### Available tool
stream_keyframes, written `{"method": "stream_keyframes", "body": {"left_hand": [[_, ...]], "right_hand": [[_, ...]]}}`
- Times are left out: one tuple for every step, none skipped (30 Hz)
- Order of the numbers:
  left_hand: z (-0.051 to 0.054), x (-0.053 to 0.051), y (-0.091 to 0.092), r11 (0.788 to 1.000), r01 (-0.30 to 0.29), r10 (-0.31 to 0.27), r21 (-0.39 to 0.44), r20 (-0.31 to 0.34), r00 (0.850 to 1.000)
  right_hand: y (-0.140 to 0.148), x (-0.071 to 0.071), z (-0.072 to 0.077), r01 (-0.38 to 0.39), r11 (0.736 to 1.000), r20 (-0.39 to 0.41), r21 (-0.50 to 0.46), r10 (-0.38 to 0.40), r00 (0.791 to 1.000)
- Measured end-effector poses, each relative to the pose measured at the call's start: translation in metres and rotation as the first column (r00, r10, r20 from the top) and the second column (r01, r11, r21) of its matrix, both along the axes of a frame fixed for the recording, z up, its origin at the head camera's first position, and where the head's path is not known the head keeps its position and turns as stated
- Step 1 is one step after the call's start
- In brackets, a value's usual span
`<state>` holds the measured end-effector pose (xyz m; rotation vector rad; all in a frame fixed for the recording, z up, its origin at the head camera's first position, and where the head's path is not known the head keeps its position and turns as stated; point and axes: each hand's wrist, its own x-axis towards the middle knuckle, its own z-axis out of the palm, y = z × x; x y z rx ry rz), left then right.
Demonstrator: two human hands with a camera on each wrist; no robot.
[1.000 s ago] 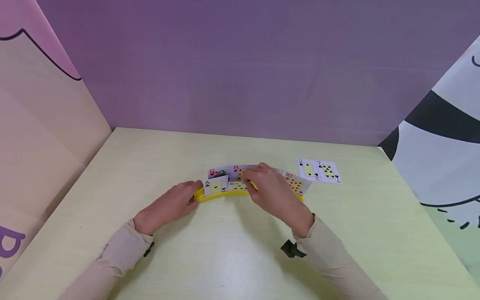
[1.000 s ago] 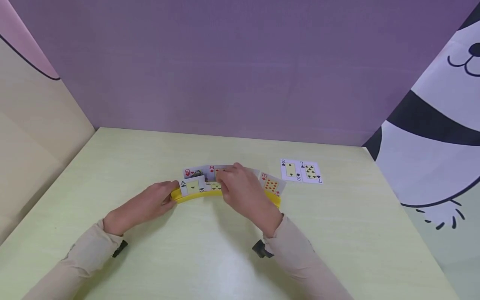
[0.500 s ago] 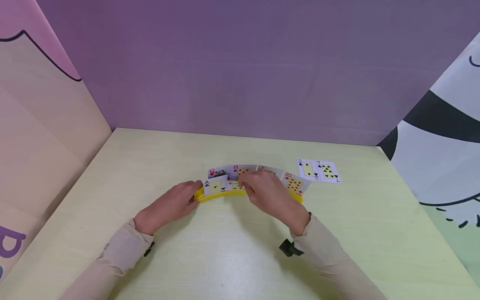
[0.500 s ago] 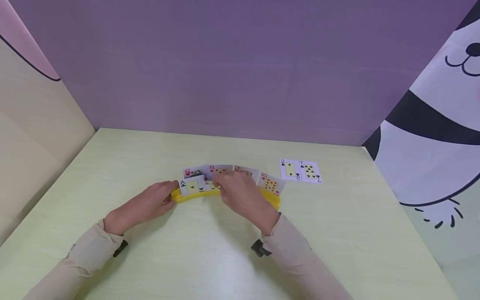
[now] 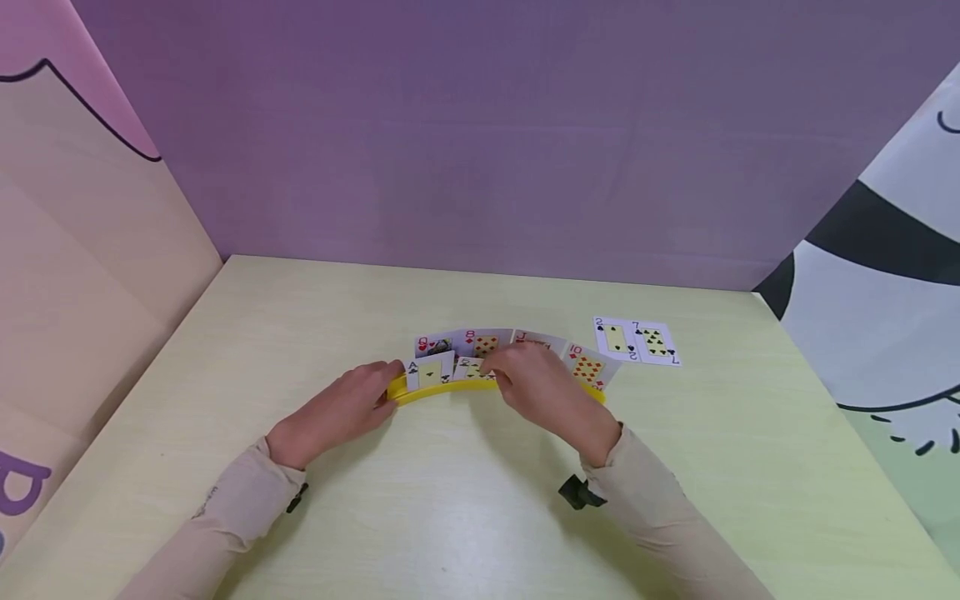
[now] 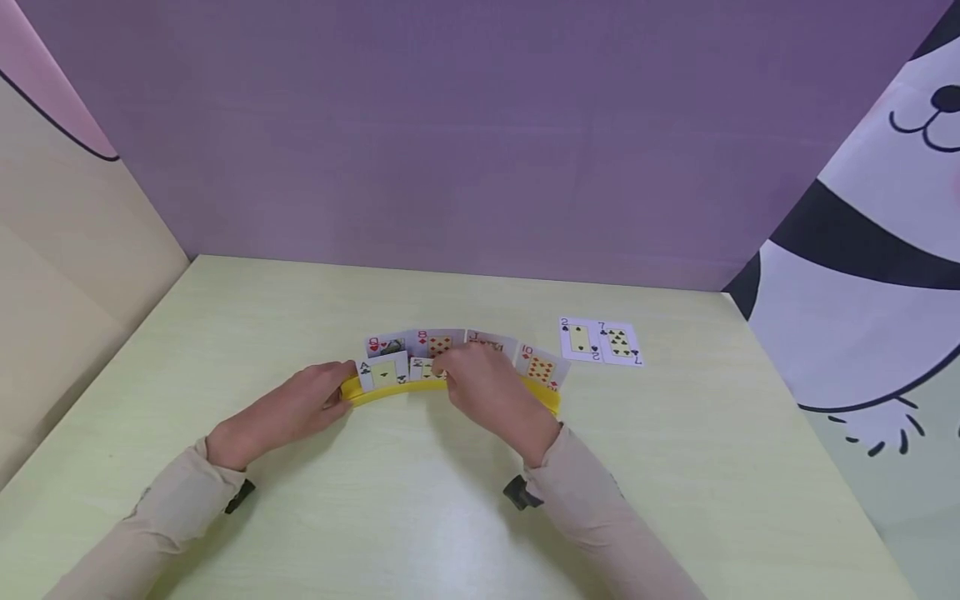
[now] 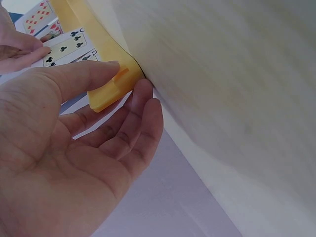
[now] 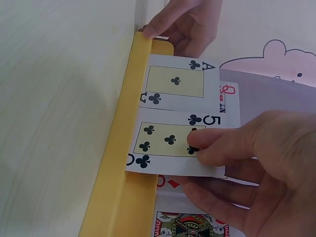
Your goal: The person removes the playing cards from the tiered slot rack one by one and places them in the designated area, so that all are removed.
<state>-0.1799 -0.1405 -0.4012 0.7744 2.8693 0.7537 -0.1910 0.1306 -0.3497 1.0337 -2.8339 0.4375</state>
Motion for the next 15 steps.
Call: {"method": "stream_keyframes", "body": {"left_hand": [[0.0, 0.0, 0.0, 1.0, 0.0, 0.0, -0.001, -0.001, 1.0], [0.0, 0.0, 0.0, 1.0, 0.0, 0.0, -0.004, -0.003, 1.0], [0.0, 0.0, -0.001, 1.0, -0.001, 0.001, -0.005, -0.004, 1.0], [0.0, 0.0, -0.001, 1.0, -0.001, 0.001, -0.006, -0.005, 1.0], [-0.001, 0.0, -0.001, 1.0, 0.0, 0.0, -0.006, -0.007, 1.0], [0.0, 0.0, -0.001, 1.0, 0.001, -0.001, -0.005, -0.007, 1.0], [0.0, 0.0, -0.001, 1.0, 0.002, -0.002, -0.005, -0.008, 1.0], [-0.001, 0.0, -0.001, 1.0, 0.002, -0.002, -0.005, -0.009, 1.0], [-0.001, 0.0, -0.001, 1.0, 0.001, -0.001, -0.004, -0.009, 1.0], [-0.001, 0.0, -0.001, 1.0, 0.002, -0.002, -0.003, -0.007, 1.0], [-0.001, 0.0, -0.001, 1.0, 0.001, -0.001, -0.004, -0.006, 1.0], [-0.001, 0.0, -0.001, 1.0, -0.001, 0.001, -0.005, -0.003, 1.0], [-0.001, 0.001, -0.001, 1.0, -0.003, 0.003, -0.006, -0.001, 1.0], [-0.001, 0.001, -0.001, 1.0, -0.006, 0.006, -0.006, 0.001, 1.0], [-0.001, 0.001, -0.001, 1.0, -0.007, 0.007, -0.005, 0.002, 1.0]], "right_hand": [[0.0, 0.0, 0.0, 0.004, 1.0, 0.006, 0.003, -0.004, 1.0], [0.0, 0.0, 0.001, 0.005, 1.0, 0.008, 0.006, -0.005, 1.0], [0.0, 0.0, 0.001, 0.006, 1.0, 0.011, 0.006, -0.006, 1.0], [0.0, 0.0, 0.001, 0.007, 1.0, 0.012, 0.005, -0.007, 1.0], [0.0, 0.0, 0.002, 0.004, 1.0, 0.011, 0.004, -0.004, 1.0], [0.0, 0.001, 0.002, 0.003, 1.0, 0.008, 0.003, -0.003, 1.0], [0.0, 0.001, 0.003, 0.0, 1.0, 0.006, 0.002, 0.0, 1.0], [0.0, 0.001, 0.003, -0.001, 1.0, 0.002, 0.002, 0.001, 1.0], [0.001, 0.002, 0.004, -0.002, 1.0, -0.001, 0.002, 0.002, 1.0], [0.001, 0.002, 0.005, -0.002, 1.0, -0.005, 0.003, 0.002, 1.0], [0.001, 0.003, 0.006, -0.001, 1.0, -0.007, 0.005, 0.001, 1.0], [0.001, 0.004, 0.007, -0.002, 1.0, -0.013, 0.007, 0.002, 1.0], [0.002, 0.005, 0.008, -0.003, 1.0, -0.017, 0.01, 0.003, 1.0], [0.003, 0.005, 0.009, -0.004, 1.0, -0.026, 0.013, 0.005, 1.0], [0.004, 0.007, 0.011, -0.003, 1.0, -0.033, 0.012, 0.004, 0.999]]}}
